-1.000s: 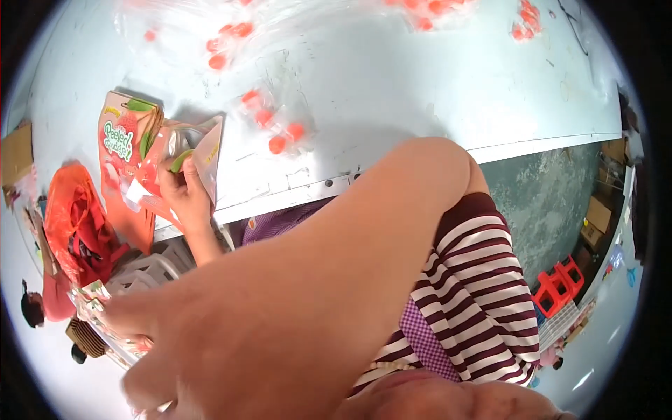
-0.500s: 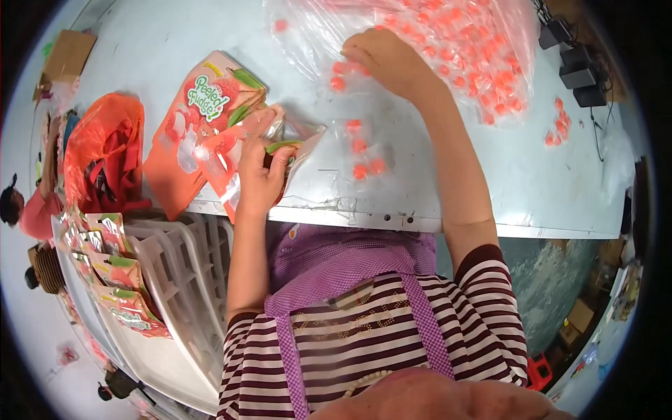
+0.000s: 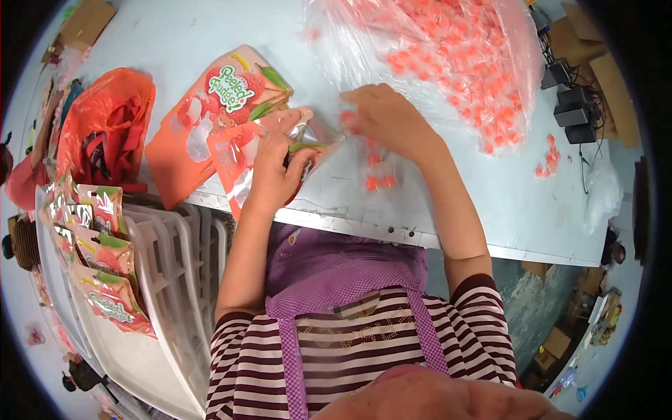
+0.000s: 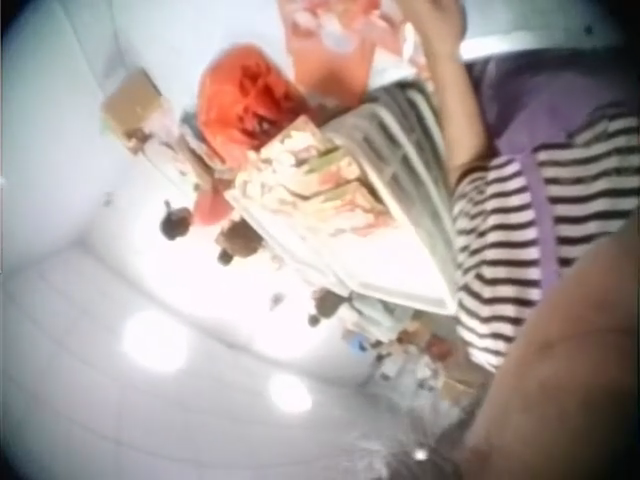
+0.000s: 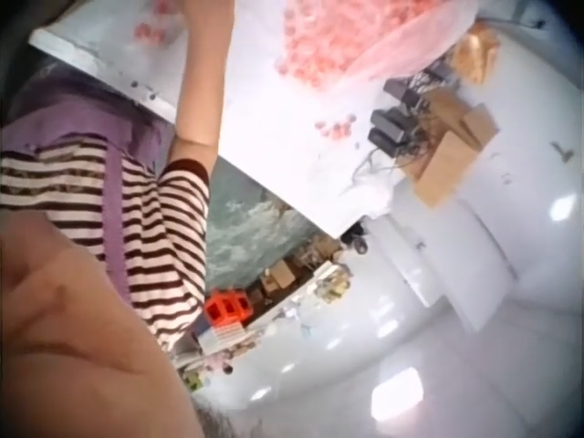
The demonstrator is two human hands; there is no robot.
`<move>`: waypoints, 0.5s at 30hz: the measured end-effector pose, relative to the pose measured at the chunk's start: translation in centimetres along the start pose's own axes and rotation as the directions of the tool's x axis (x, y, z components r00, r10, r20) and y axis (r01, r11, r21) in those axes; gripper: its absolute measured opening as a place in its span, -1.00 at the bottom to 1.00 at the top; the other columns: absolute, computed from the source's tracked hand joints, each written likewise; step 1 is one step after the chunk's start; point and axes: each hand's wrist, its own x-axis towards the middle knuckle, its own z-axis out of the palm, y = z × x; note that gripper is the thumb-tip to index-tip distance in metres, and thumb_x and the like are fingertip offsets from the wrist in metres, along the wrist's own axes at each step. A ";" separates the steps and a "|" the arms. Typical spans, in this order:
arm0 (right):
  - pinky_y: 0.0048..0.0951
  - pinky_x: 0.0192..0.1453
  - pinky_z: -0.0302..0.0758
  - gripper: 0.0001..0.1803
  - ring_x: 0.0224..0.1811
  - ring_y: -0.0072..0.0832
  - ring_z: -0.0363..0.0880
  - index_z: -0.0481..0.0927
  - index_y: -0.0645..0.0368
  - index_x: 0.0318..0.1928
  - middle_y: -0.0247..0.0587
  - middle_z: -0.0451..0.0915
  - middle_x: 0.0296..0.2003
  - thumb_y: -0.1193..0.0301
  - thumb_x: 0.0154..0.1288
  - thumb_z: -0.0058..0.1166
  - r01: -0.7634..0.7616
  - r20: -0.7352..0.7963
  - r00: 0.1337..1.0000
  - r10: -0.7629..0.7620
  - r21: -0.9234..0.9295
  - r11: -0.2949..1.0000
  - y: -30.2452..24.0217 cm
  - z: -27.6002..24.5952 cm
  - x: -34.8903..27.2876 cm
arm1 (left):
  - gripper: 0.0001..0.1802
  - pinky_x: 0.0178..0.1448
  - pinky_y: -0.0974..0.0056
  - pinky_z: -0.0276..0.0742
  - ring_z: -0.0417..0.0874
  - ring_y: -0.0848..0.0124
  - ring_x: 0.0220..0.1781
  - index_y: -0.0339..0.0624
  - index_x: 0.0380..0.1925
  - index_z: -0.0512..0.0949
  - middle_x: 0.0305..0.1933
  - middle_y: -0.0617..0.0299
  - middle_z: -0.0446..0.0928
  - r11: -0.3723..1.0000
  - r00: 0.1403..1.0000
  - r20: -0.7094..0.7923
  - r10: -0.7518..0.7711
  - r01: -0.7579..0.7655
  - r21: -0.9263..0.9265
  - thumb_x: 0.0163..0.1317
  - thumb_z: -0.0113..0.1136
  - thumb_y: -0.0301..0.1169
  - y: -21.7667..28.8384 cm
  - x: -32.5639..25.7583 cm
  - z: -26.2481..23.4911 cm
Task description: Packaging small pink heart-shaped candies into colorful plastic pouches and stacking them into a tray.
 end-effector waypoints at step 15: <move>-0.40 -0.05 0.38 -0.78 -0.18 -0.31 0.47 0.57 0.25 -0.16 -0.15 0.56 -0.26 0.38 0.34 -0.05 -0.195 -0.204 0.954 0.222 0.141 0.970 4.5 -0.7 -0.4 | -0.84 -0.06 0.22 0.41 0.51 0.18 -0.13 -0.29 -0.41 0.44 -0.10 0.06 0.52 0.998 0.997 -0.055 -0.056 0.056 0.002 0.11 0.24 -0.48 0.3 -0.1 -0.2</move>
